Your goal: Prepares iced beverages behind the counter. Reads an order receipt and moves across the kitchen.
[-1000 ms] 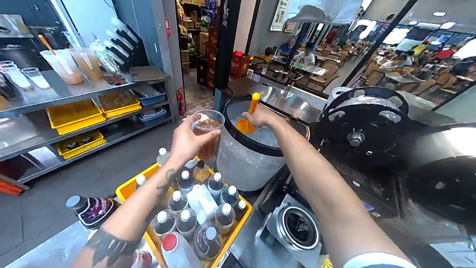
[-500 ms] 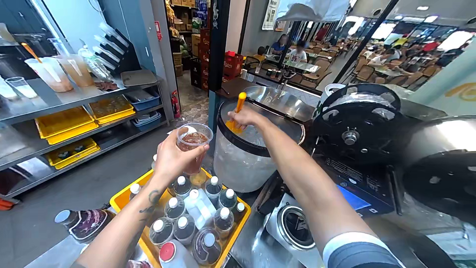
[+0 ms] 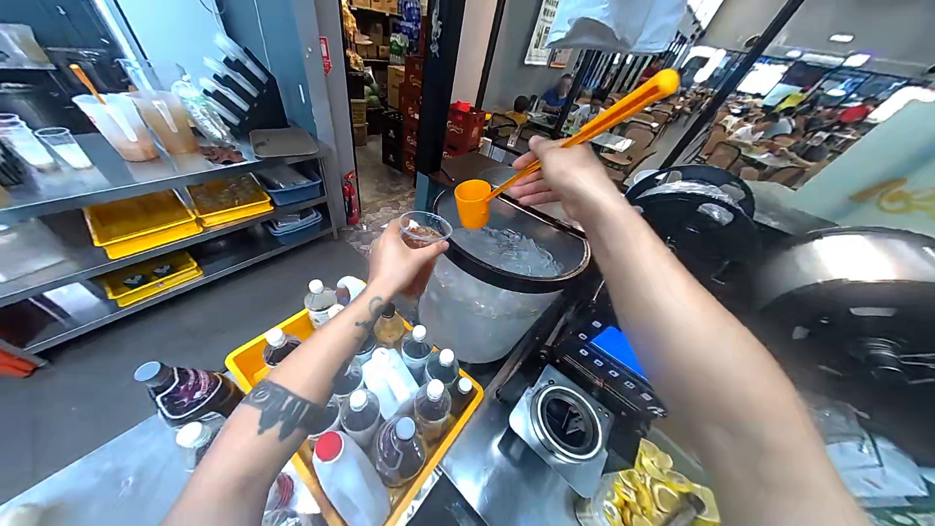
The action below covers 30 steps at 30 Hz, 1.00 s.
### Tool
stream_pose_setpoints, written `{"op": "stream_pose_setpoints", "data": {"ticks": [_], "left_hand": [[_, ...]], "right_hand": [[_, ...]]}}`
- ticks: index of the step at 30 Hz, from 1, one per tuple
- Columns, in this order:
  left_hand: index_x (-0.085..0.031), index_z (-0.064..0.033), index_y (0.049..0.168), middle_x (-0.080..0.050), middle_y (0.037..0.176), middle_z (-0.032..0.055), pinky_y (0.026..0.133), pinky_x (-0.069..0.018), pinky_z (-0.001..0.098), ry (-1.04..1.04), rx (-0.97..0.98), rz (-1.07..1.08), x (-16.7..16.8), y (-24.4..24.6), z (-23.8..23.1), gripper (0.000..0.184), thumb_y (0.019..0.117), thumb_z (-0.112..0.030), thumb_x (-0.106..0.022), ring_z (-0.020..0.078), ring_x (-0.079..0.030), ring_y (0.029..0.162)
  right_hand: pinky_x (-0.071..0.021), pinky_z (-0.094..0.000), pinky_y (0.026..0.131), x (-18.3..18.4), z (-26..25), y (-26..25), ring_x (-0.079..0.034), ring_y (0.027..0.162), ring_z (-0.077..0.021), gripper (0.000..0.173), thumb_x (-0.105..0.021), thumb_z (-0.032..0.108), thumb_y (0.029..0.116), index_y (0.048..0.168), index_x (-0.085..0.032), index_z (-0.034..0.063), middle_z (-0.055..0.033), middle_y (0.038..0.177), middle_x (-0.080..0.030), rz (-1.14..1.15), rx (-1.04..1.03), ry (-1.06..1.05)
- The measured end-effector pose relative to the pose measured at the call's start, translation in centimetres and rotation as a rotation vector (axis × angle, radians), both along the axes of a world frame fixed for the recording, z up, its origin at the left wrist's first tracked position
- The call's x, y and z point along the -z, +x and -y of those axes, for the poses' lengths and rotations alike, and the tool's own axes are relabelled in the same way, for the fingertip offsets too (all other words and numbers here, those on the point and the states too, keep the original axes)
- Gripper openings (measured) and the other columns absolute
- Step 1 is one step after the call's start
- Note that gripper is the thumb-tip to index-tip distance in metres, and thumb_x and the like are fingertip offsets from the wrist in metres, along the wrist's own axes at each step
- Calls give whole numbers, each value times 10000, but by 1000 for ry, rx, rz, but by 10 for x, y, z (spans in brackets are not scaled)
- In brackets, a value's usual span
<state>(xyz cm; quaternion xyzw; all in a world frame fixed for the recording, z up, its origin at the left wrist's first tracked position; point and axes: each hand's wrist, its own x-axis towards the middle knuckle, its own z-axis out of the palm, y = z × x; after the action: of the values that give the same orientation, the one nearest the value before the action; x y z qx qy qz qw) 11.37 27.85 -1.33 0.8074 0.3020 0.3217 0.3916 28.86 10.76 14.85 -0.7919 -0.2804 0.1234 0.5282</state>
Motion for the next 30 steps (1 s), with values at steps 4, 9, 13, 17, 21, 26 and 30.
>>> {"op": "stream_pose_setpoints", "data": {"ticks": [4, 9, 13, 17, 21, 26, 30], "left_hand": [[-627, -85, 1304, -716, 1127, 153, 947, -532, 608, -39, 32, -2, 1, 14, 6, 857, 694, -644, -847, 324, -688, 1071], [-609, -84, 1336, -711, 1149, 157, 958, -522, 609, -47, 20, -16, 0, 19, 16, 882, 707, -662, -830, 336, -682, 1089], [-623, -92, 1326, -717, 1129, 147, 947, -526, 609, -40, 18, -5, 4, 16, 19, 879, 700, -676, -822, 324, -687, 1071], [-619, -99, 1334, -714, 1148, 141, 960, -525, 591, -27, 13, 21, 5, 14, 20, 884, 701, -683, -817, 311, -682, 1091], [-615, -98, 1319, -715, 1149, 125, 964, -527, 571, -31, 7, 55, 4, 12, 22, 869, 700, -669, -827, 287, -684, 1092], [-610, -106, 1333, -713, 1156, 124, 966, -528, 565, -35, -3, 82, 3, 9, 22, 884, 693, -674, -831, 285, -683, 1095], [-615, -112, 1329, -718, 1150, 118, 967, -524, 575, -26, -14, 96, 5, 8, 22, 875, 693, -673, -831, 283, -687, 1090]], "right_hand": [[-657, -350, 695, -22, 32, -26, -771, 777, -197, 418, -433, 402, 1101, 1152, -671, 62, -79, 914, -770, 93, -87, 3], [-661, -350, 737, -20, 60, -60, -772, 829, -182, 381, -456, 371, 1102, 1148, -695, 79, -63, 952, -773, 203, -198, 8], [-664, -324, 755, -7, 73, -69, -768, 870, -135, 341, -465, 322, 1102, 1120, -722, 97, -30, 971, -774, 422, -328, -18], [-657, -277, 738, -1, 78, -70, -755, 846, -90, 313, -488, 282, 1092, 1085, -730, 84, -11, 950, -758, 597, -431, 20], [-650, -265, 756, 0, 80, -68, -749, 859, -76, 317, -491, 287, 1088, 1092, -737, 87, -6, 966, -757, 678, -471, 34], [-650, -266, 776, 0, 79, -71, -748, 871, -73, 311, -494, 289, 1089, 1095, -739, 98, 2, 973, -757, 697, -467, 40], [-663, -296, 734, -6, 79, -78, -766, 850, -113, 328, -470, 297, 1102, 1107, -728, 95, -18, 966, -772, 515, -364, 24]]}}
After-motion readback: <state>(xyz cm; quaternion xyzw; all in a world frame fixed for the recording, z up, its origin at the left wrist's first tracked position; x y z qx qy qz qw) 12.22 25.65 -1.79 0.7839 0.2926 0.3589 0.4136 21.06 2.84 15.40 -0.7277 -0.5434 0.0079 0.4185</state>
